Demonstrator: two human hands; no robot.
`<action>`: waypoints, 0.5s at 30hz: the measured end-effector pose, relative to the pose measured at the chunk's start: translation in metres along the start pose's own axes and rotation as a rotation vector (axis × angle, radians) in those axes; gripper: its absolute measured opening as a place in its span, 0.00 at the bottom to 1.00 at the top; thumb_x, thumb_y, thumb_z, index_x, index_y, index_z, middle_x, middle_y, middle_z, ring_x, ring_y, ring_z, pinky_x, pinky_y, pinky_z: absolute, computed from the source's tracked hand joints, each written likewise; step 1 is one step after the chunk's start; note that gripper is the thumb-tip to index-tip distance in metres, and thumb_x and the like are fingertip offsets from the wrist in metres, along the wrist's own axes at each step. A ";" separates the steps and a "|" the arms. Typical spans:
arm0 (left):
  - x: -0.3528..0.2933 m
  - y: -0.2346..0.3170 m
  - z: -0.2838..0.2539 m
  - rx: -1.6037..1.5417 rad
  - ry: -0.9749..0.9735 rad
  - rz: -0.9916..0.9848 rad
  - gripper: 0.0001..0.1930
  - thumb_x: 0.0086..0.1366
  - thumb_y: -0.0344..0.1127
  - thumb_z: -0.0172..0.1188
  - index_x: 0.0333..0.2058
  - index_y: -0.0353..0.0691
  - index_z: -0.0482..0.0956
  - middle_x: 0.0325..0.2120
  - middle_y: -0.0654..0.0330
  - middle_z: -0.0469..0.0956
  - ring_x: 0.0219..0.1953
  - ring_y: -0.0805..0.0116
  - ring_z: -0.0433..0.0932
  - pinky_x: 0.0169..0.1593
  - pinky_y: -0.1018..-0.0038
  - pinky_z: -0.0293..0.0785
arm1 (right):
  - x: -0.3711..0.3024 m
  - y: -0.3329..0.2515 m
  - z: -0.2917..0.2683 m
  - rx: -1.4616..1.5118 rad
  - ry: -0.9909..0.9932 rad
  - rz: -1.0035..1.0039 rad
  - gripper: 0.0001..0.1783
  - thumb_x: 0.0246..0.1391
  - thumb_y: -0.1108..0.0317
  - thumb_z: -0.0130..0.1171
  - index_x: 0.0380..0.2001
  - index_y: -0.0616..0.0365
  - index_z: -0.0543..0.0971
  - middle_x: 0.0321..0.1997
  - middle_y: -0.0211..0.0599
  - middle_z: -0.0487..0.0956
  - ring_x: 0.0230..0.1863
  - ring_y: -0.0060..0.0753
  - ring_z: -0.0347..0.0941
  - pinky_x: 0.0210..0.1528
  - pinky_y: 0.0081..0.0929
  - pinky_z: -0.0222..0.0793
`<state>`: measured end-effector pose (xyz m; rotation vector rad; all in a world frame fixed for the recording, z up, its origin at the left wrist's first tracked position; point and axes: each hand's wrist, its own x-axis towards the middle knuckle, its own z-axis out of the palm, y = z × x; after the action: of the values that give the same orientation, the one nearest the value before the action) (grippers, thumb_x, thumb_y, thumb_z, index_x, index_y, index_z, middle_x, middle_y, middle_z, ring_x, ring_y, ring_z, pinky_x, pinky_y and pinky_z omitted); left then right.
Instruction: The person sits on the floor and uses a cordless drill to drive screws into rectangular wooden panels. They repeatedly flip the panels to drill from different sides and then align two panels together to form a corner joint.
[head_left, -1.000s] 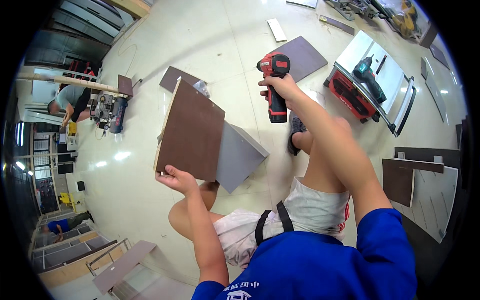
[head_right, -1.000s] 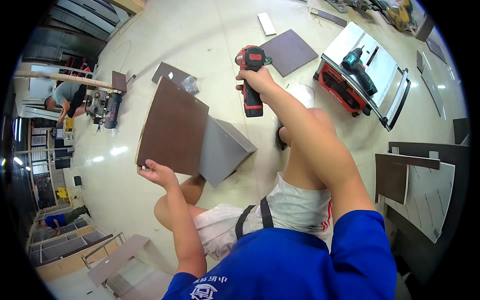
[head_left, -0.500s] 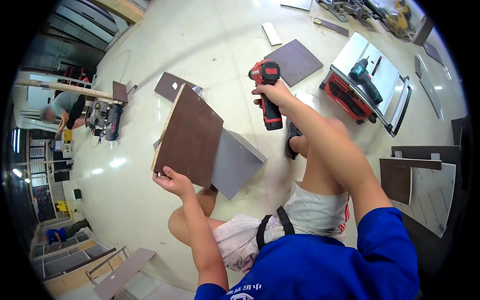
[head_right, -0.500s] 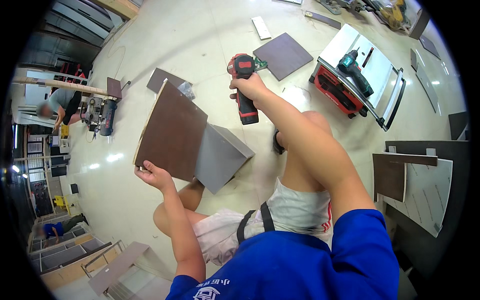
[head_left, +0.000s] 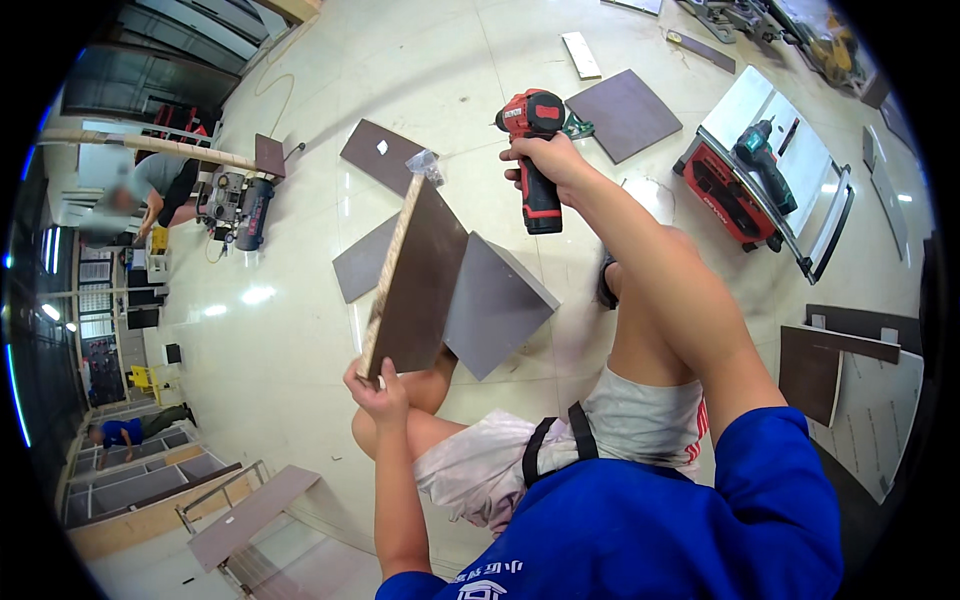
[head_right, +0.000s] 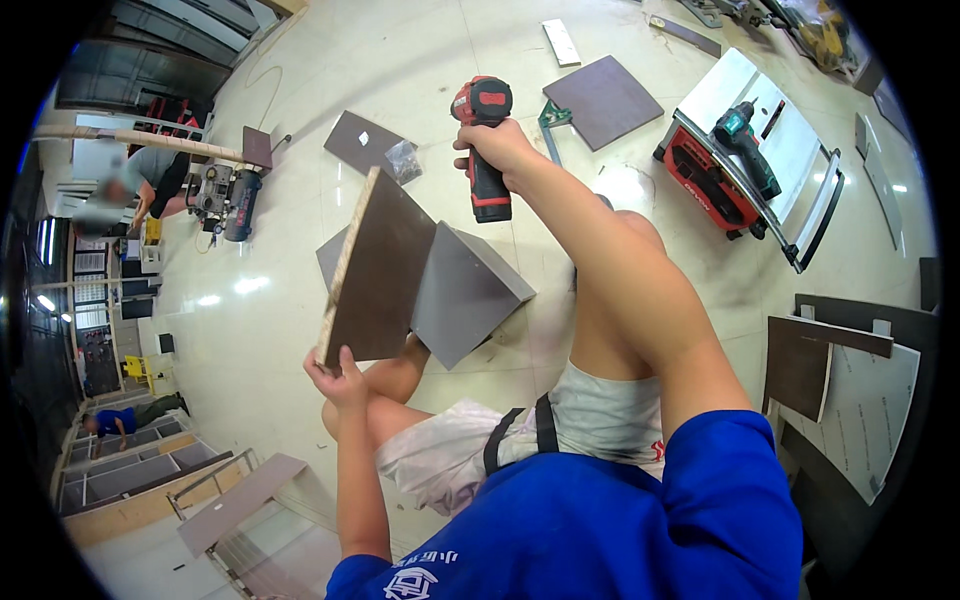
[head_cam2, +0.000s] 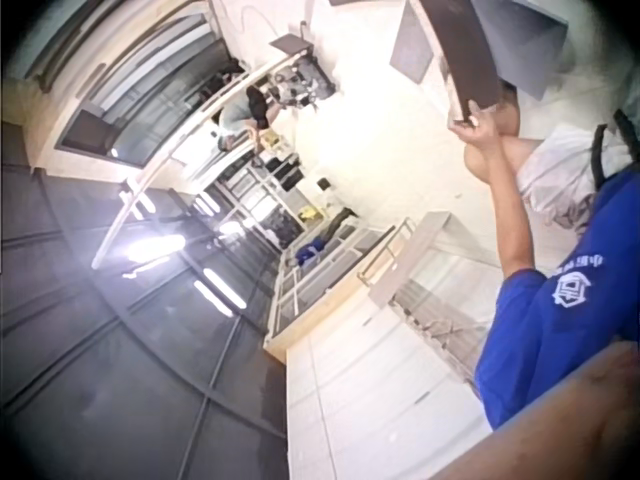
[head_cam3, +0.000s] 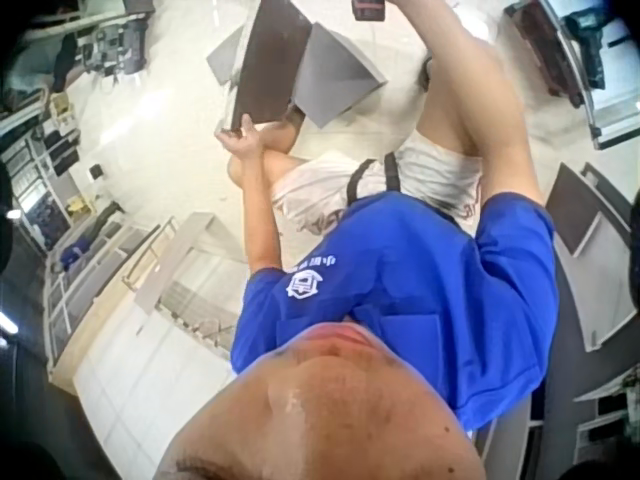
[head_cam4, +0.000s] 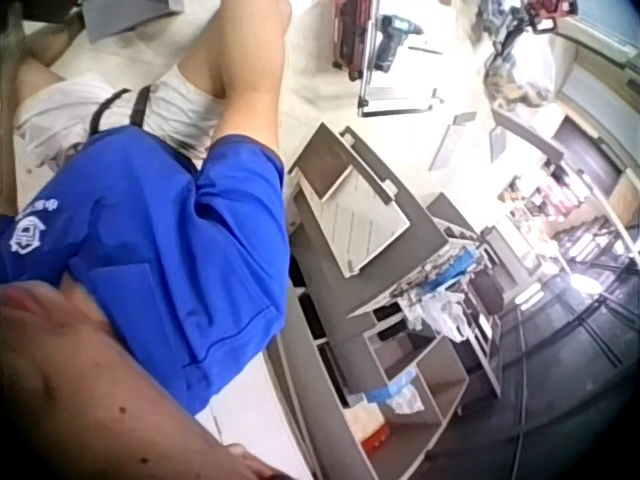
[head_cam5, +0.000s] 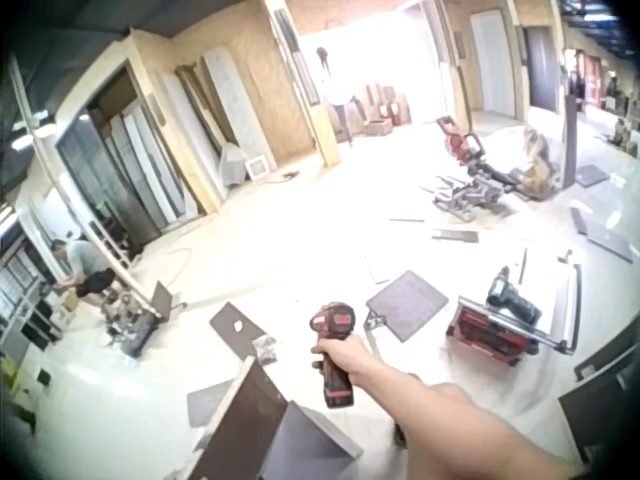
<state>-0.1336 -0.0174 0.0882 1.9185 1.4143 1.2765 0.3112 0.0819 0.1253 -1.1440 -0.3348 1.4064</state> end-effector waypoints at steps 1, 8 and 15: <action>-0.013 -0.002 -0.010 0.065 -0.047 -0.011 0.22 0.69 0.30 0.62 0.56 0.28 0.66 0.49 0.45 0.77 0.50 0.58 0.79 0.54 0.68 0.76 | 0.001 0.000 0.000 0.000 -0.006 0.007 0.11 0.50 0.74 0.62 0.38 0.59 0.74 0.36 0.41 0.79 0.34 0.38 0.84 0.28 0.36 0.77; -0.066 0.006 -0.019 0.193 -0.461 0.080 0.17 0.59 0.19 0.62 0.49 0.29 0.77 0.57 0.44 0.78 0.58 0.46 0.79 0.63 0.57 0.74 | 0.003 0.002 -0.013 -0.069 0.010 0.020 0.11 0.48 0.73 0.63 0.37 0.58 0.74 0.35 0.38 0.79 0.35 0.38 0.84 0.29 0.37 0.77; -0.095 -0.027 0.011 0.326 -0.706 0.407 0.10 0.60 0.19 0.59 0.41 0.34 0.80 0.60 0.49 0.76 0.64 0.50 0.73 0.67 0.50 0.67 | -0.008 0.006 -0.028 -0.131 0.050 0.039 0.14 0.51 0.75 0.59 0.42 0.61 0.72 0.40 0.41 0.81 0.34 0.35 0.81 0.31 0.35 0.79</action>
<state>-0.1425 -0.0916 0.0226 2.6114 0.9207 0.4049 0.3274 0.0619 0.1105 -1.2960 -0.3752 1.4042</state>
